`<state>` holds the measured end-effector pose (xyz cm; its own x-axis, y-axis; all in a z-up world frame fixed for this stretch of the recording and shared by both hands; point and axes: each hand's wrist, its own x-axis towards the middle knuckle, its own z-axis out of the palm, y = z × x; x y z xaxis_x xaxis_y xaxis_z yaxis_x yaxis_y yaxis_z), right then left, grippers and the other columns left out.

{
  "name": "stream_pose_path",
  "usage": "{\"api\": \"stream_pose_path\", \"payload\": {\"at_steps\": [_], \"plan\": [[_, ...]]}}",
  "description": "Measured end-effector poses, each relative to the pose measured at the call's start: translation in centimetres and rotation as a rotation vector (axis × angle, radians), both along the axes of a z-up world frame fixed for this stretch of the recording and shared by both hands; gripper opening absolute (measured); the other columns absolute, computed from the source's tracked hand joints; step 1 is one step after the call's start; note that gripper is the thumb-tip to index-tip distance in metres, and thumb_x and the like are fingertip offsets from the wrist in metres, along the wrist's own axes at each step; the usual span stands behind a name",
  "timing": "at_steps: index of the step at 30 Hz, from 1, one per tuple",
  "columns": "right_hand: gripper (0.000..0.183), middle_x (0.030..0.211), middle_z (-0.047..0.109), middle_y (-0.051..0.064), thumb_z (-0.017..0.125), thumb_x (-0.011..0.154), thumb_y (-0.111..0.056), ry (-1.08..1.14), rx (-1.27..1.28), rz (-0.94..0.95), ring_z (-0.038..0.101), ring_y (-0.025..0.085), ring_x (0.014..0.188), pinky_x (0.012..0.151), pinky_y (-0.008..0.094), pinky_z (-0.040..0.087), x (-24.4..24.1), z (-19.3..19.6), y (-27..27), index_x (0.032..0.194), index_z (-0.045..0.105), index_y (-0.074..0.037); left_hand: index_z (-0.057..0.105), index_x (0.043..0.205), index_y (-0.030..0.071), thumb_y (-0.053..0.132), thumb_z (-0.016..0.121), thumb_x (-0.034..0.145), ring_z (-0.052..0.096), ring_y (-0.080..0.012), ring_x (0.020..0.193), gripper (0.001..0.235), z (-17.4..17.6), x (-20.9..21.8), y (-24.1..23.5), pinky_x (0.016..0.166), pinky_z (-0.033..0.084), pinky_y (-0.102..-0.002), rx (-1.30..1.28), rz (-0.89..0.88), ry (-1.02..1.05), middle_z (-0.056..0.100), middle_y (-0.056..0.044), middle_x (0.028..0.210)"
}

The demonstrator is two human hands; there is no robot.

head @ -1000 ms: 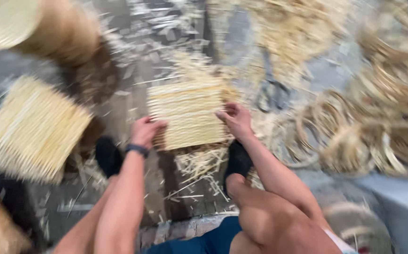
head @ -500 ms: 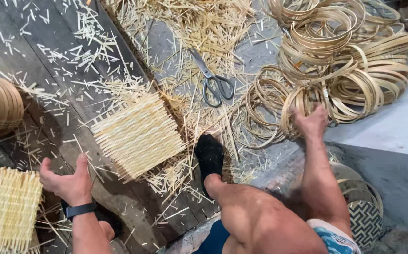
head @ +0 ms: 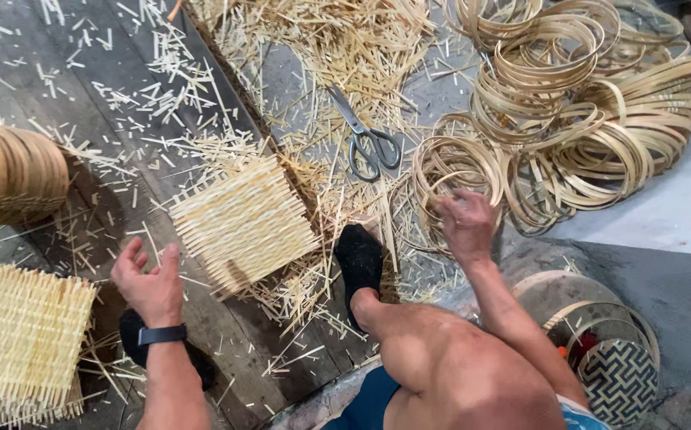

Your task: The person sits on the floor and repeatedly assembles small round bamboo trays. They place a woven bamboo mat on a wooden block, fit a circular bamboo rim around it, and use shears to trim the excess mat material flush with the rim. Finished trays are stacked nearby.

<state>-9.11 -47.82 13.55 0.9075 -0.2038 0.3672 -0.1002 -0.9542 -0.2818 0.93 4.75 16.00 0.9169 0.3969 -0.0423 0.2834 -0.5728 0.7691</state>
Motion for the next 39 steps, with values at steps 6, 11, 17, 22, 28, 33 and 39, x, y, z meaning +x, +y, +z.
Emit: {"api": "stream_pose_path", "payload": {"at_steps": [6,11,17,22,28,33,39], "plan": [[0.017,0.085,0.071,0.004,0.077,0.08,-0.006,0.008,0.158,0.366,0.064,0.021,0.084,0.088,0.043,0.046,3.5,10.4,3.4,0.096,0.082,-0.011,0.065,0.129,0.004,0.034,0.075,0.097,0.064,-0.0188,0.103,0.044,3.4,1.0,-7.3,0.084,0.06,-0.034,-0.358,-0.203,-0.163,0.065,-0.009,0.12],[0.023,0.085,0.068,0.006,0.078,0.072,-0.009,0.133,0.039,1.157,0.067,0.028,0.085,0.094,0.044,0.052,8.4,16.9,10.2,0.095,0.076,-0.01,0.072,0.101,0.007,0.054,0.05,0.09,0.068,-0.016,0.072,0.052,4.7,3.0,-12.8,0.065,0.058,-0.031,-1.413,0.036,0.465,0.073,-0.007,0.082],[0.023,0.092,0.075,0.002,0.061,0.101,-0.032,0.501,0.762,0.291,0.074,0.013,0.083,0.064,0.035,0.054,12.9,21.6,13.6,0.109,0.072,-0.012,0.063,0.084,0.007,0.034,0.067,0.1,0.031,-0.0065,0.049,0.032,7.5,2.2,-10.3,0.043,0.023,-0.025,-1.538,0.07,0.205,0.035,0.007,0.058],[0.041,0.066,0.056,-0.001,0.056,0.105,-0.04,0.864,1.39,0.375,0.055,0.01,0.059,0.055,0.028,0.052,17.5,20.1,16.0,0.087,0.067,-0.006,0.056,0.076,0.01,0.029,0.066,0.098,0.033,-0.0087,0.048,0.031,8.5,2.1,-8.0,0.042,0.024,-0.025,-1.636,0.0,0.154,0.036,0.005,0.056],[0.043,0.056,0.041,-0.004,0.062,0.106,-0.039,0.969,1.517,0.41,0.035,0.007,0.045,0.039,0.025,0.03,16.8,15.4,19.9,0.073,0.052,-0.012,0.046,0.064,0.016,0.023,0.066,0.097,0.03,-0.0089,0.044,0.039,7.7,2.1,-6.1,0.038,0.023,-0.026,-1.848,0.163,-0.029,0.033,0.005,0.052],[0.034,0.066,0.054,0.0,0.066,0.105,-0.034,0.805,1.634,0.5,0.05,0.01,0.055,0.05,0.024,0.042,16.6,13.7,19.9,0.087,0.067,-0.005,0.056,0.074,0.011,0.028,0.068,0.099,0.034,-0.0081,0.049,0.032,6.9,2.1,-3.9,0.042,0.024,-0.024,-1.772,0.116,0.101,0.039,0.005,0.057],[0.018,0.088,0.073,0.005,0.075,0.091,-0.015,0.654,1.317,0.386,0.069,0.012,0.073,0.059,0.027,0.059,15.8,11.0,20.9,0.105,0.073,-0.004,0.063,0.088,0.008,0.03,0.069,0.095,0.037,-0.0072,0.046,0.023,5.4,1.9,-2.3,0.041,0.027,-0.024,-1.637,0.212,0.047,0.043,0.004,0.056]]}}
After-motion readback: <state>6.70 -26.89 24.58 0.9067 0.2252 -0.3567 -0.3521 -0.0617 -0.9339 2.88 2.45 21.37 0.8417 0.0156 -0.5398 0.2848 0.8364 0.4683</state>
